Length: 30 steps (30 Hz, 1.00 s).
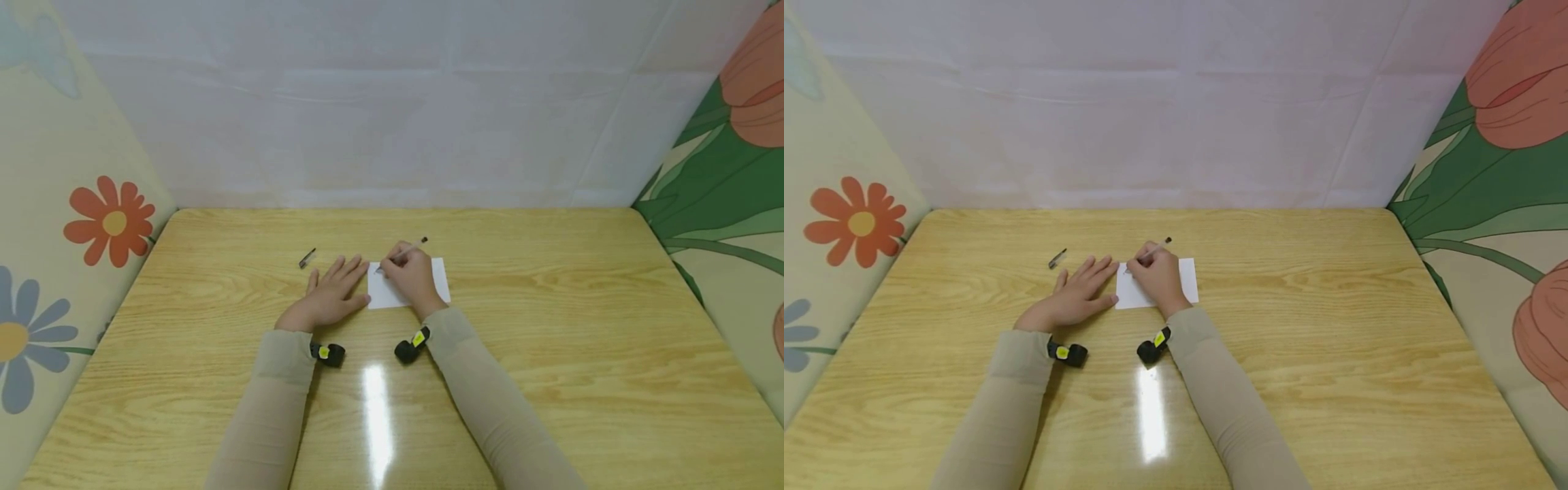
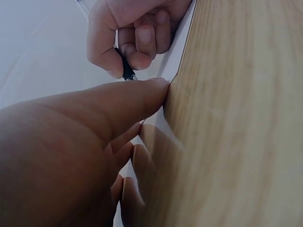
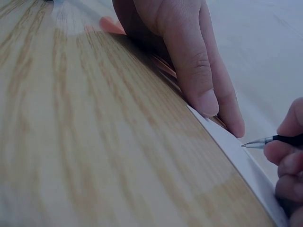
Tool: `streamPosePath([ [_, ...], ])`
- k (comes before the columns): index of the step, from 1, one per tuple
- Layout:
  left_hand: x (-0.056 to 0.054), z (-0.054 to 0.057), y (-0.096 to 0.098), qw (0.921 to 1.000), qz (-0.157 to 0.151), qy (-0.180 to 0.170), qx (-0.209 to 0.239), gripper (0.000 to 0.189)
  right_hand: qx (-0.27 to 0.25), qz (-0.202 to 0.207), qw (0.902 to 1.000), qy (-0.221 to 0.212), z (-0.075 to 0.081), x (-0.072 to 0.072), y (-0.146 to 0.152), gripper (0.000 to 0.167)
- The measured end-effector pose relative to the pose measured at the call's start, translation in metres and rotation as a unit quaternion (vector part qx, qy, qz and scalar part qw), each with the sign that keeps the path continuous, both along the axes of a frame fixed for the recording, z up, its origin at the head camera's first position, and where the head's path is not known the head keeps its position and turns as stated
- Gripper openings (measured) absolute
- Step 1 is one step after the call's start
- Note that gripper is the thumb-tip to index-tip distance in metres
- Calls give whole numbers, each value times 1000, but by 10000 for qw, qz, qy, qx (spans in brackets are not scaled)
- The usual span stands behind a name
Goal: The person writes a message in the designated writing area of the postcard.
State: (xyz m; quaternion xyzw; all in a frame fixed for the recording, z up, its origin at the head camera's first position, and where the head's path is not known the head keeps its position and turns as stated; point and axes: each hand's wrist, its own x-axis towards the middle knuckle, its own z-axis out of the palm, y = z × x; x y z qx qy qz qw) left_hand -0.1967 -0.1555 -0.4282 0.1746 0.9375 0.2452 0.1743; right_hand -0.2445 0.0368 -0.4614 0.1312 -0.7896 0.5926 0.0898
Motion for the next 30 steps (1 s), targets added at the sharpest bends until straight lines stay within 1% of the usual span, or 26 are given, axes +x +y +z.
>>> streamPosePath([
  [25, 1, 0, 0, 10000, -20, 26, -35, 71, 3, -20, 9998, -178, -1, 1, 0, 10],
  [30, 0, -1, 0, 10000, -12, 24, -36, 71, 63, -13, 9999, -102, -1, 0, 0, 10],
])
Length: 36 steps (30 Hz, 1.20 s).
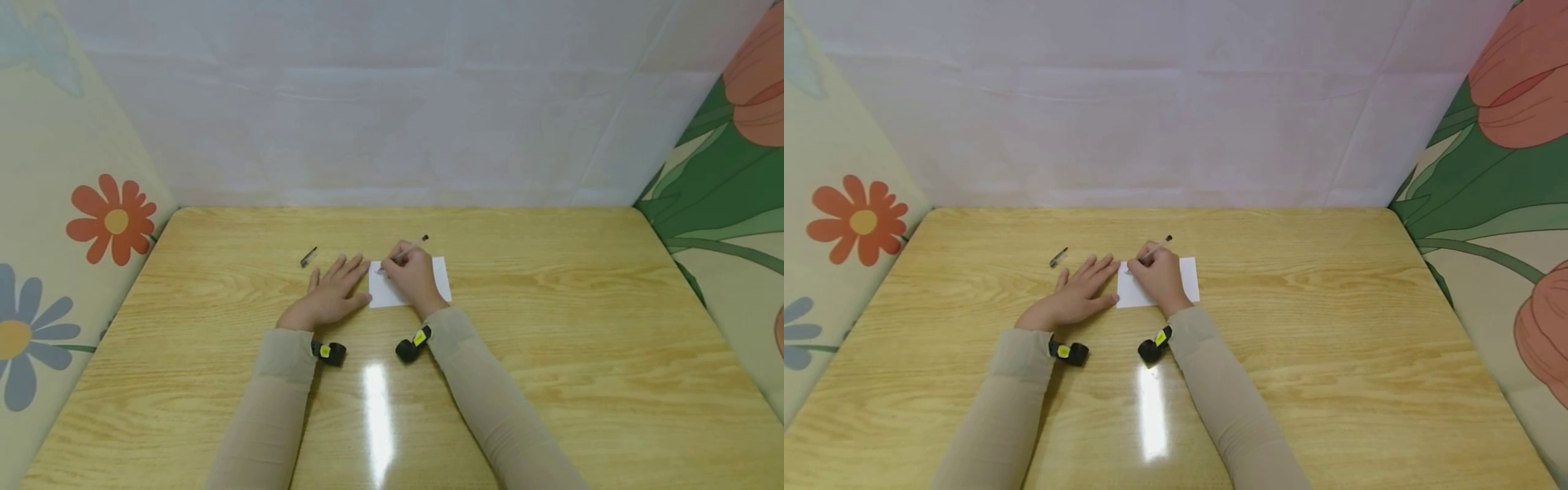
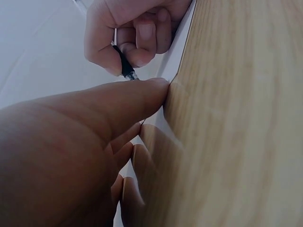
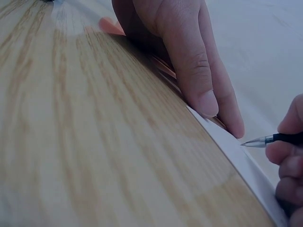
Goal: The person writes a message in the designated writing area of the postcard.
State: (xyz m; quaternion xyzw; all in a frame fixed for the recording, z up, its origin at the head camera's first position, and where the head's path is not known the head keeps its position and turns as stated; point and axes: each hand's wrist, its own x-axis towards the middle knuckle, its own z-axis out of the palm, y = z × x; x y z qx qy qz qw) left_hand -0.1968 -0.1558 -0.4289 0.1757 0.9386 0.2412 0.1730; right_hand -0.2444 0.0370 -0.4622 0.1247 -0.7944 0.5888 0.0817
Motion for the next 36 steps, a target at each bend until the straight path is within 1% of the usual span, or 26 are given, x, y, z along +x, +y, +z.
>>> streamPosePath([
  [5, 0, -1, 0, 10000, -2, -3, -10, 71, -25, 28, 10000, 76, -1, 0, 0, 11],
  [12, 0, 1, 0, 10000, 6, -46, 8, 71, 42, 67, 9999, 106, 0, -1, 0, 11],
  [22, 0, 1, 1, 10000, 5, -33, 7, 71, -2, -18, 10000, 5, 0, 0, 0, 11],
  [33, 1, 2, 1, 10000, 15, -30, -1, 71, -29, -23, 10000, 41, 0, 1, 0, 13],
  [36, 1, 3, 1, 10000, 17, -36, 24, 71, -71, -137, 9999, 48, 0, 2, 0, 13],
])
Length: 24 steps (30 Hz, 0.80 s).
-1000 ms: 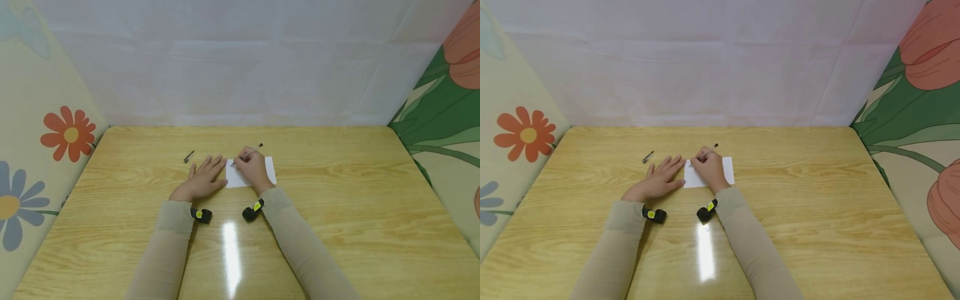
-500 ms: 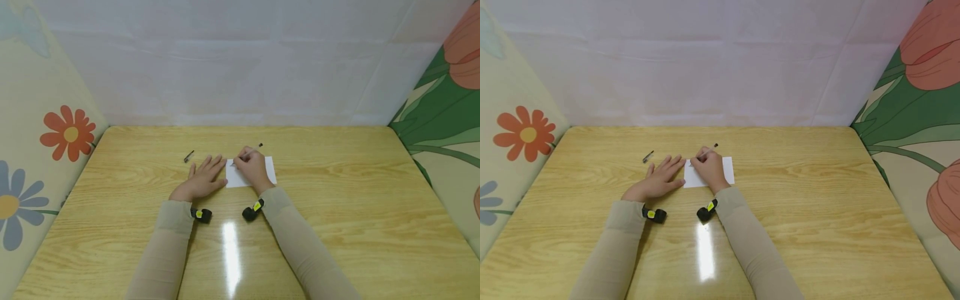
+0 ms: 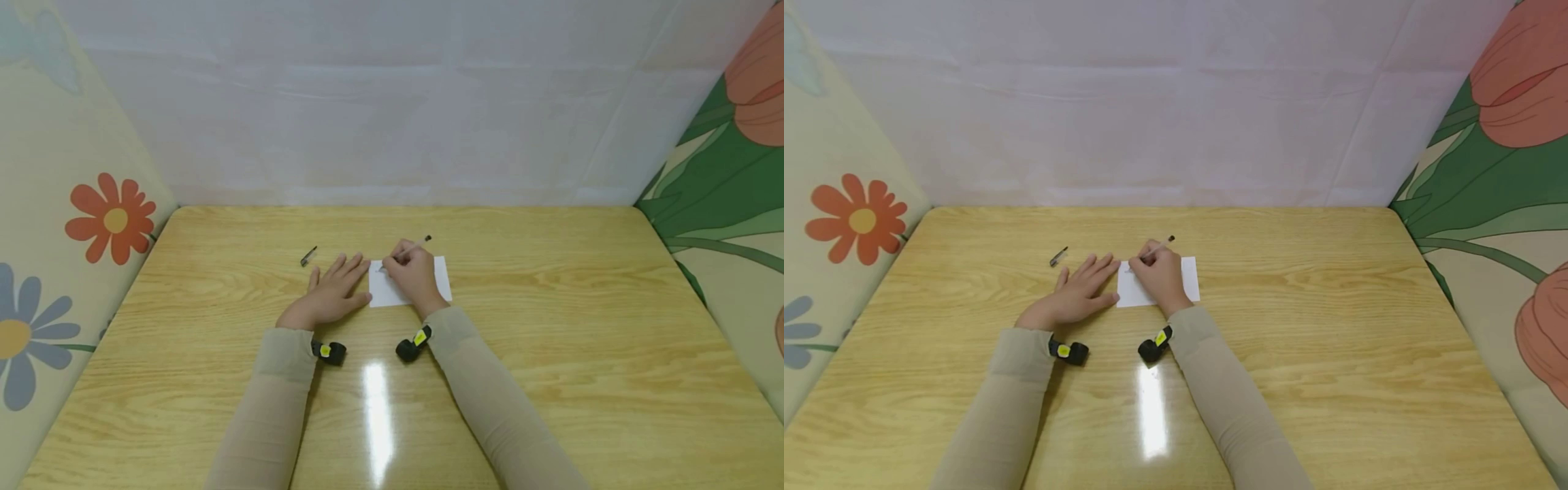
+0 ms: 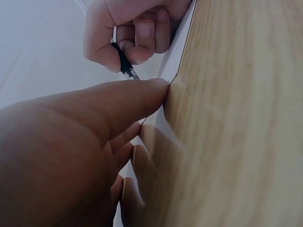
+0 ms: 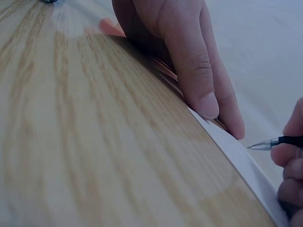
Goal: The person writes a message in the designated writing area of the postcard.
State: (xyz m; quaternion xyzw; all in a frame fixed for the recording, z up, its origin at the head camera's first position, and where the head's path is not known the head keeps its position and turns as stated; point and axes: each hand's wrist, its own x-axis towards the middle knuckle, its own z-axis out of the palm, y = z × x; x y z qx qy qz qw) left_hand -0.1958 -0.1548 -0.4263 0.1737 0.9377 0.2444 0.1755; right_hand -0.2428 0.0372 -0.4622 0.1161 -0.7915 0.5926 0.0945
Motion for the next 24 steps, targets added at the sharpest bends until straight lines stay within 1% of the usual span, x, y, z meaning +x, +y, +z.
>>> streamPosePath([
  [4, 0, 0, 0, 10000, -3, -5, 3, 71, -27, -309, 9995, 48, 0, 1, 1, 12],
  [6, 0, 0, 0, 10000, 0, -12, 2, 71, -35, -359, 9993, 51, 0, 1, 1, 12],
  [11, 0, 0, 0, 10000, -7, -25, 20, 71, -27, -243, 9997, -16, 0, 2, 1, 12],
  [24, 1, 2, 0, 10000, -11, -23, 18, 71, -6, -182, 9998, -8, 1, 2, 1, 12],
])
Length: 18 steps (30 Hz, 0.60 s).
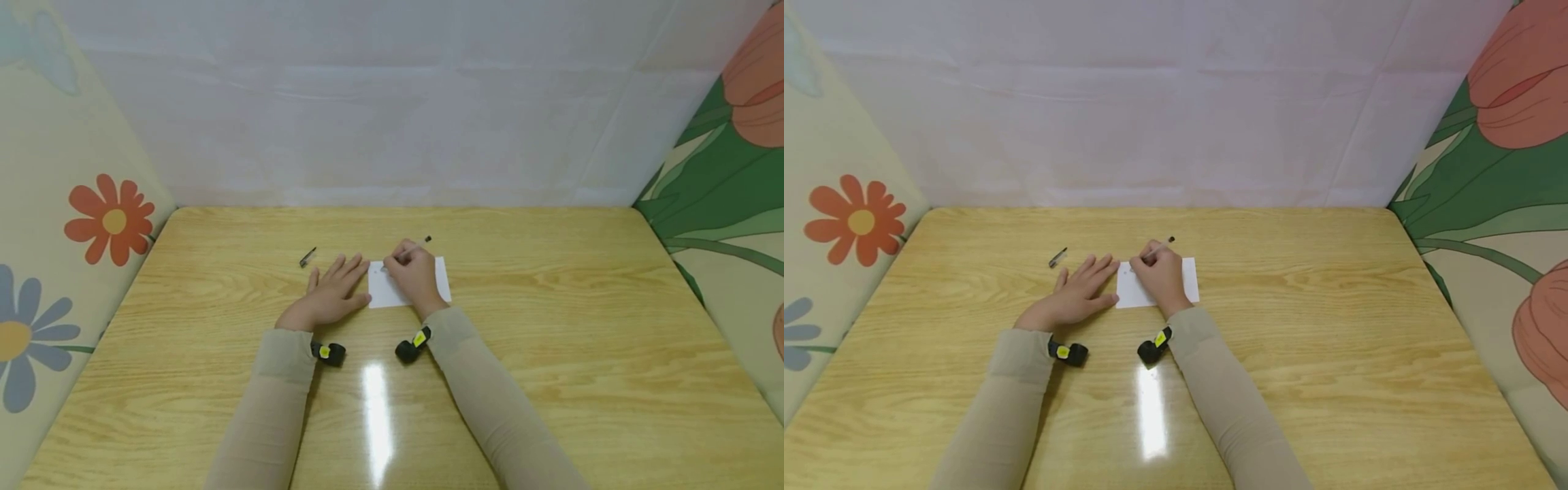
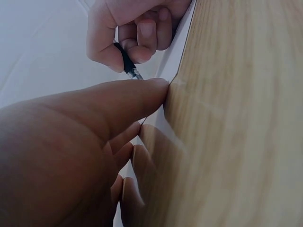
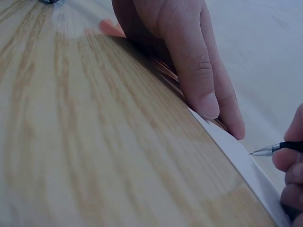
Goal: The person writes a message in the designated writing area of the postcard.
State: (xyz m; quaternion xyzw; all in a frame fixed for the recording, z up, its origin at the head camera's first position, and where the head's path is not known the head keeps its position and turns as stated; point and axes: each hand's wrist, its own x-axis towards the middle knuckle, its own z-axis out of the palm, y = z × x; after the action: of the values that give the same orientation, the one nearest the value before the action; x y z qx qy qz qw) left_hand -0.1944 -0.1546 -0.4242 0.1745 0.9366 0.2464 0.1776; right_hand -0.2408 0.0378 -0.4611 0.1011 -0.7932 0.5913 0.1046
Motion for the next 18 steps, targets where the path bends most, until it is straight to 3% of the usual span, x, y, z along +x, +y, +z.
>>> streamPosePath([
  [18, -2, -3, 0, 10000, 11, 24, -7, 71, 38, -36, 10000, -57, 0, 0, 0, 12],
])
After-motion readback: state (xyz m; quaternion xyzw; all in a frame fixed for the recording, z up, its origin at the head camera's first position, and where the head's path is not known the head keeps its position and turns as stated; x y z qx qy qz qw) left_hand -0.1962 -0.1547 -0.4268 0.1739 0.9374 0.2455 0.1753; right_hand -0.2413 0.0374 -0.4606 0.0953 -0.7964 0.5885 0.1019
